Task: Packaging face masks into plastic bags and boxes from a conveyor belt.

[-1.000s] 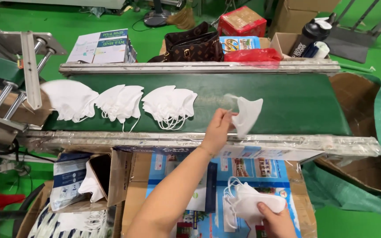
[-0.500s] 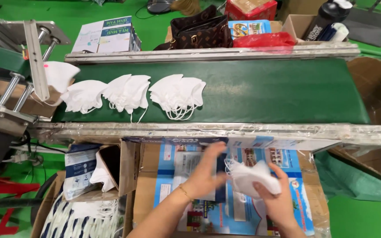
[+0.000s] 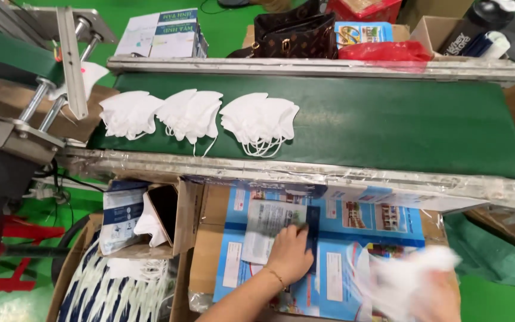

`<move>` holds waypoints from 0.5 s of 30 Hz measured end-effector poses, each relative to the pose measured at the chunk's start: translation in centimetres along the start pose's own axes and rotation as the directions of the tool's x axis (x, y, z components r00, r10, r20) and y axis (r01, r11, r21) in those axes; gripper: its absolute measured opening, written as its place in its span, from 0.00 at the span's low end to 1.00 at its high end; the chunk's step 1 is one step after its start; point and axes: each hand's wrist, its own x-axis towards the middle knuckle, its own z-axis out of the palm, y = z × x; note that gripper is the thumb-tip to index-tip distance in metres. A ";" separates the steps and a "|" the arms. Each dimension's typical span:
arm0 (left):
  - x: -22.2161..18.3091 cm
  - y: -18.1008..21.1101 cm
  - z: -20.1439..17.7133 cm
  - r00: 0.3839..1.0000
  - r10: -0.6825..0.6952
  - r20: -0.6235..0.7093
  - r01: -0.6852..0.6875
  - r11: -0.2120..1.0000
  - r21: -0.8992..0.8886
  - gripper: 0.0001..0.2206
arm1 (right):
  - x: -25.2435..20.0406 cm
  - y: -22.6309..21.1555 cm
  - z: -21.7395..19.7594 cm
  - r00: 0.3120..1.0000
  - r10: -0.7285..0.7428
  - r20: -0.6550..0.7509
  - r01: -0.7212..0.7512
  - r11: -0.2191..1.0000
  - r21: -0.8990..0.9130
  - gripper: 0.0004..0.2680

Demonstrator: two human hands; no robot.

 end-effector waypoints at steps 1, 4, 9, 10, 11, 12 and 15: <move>-0.4 0.7 -0.3 0.996 -0.020 0.085 0.010 0.994 0.113 0.28 | -0.1 -0.3 -0.1 0.998 0.051 -0.029 -0.052 0.998 -0.027 0.14; -0.9 -1.4 3.3 0.990 -0.034 0.135 -0.007 0.956 0.293 0.22 | 0.5 -1.7 0.1 0.973 0.193 -0.128 -0.206 0.974 -0.096 0.13; -0.7 -2.0 4.6 0.992 -0.046 0.118 0.008 0.952 0.307 0.20 | 0.1 -5.4 3.1 0.980 0.085 -0.179 -0.119 0.975 -0.189 0.13; -1.0 -1.6 4.4 0.995 -0.018 0.093 -0.009 0.957 0.290 0.22 | -0.5 -6.1 3.9 0.985 -0.076 -0.157 0.035 0.968 -0.248 0.15; -0.8 -1.9 4.8 0.995 -0.019 0.094 -0.010 0.957 0.291 0.22 | -0.5 -6.1 4.3 0.985 -0.075 -0.158 0.034 0.969 -0.246 0.15; -0.9 -2.1 5.3 0.999 0.008 0.052 -0.023 0.952 0.305 0.21 | -0.7 -6.0 4.5 0.979 -0.167 -0.118 0.133 0.959 -0.250 0.15; -0.9 -2.2 5.6 1.000 -0.016 0.022 0.008 0.952 0.306 0.14 | -1.0 -5.1 4.9 0.936 -0.349 -0.036 0.313 0.876 -0.368 0.15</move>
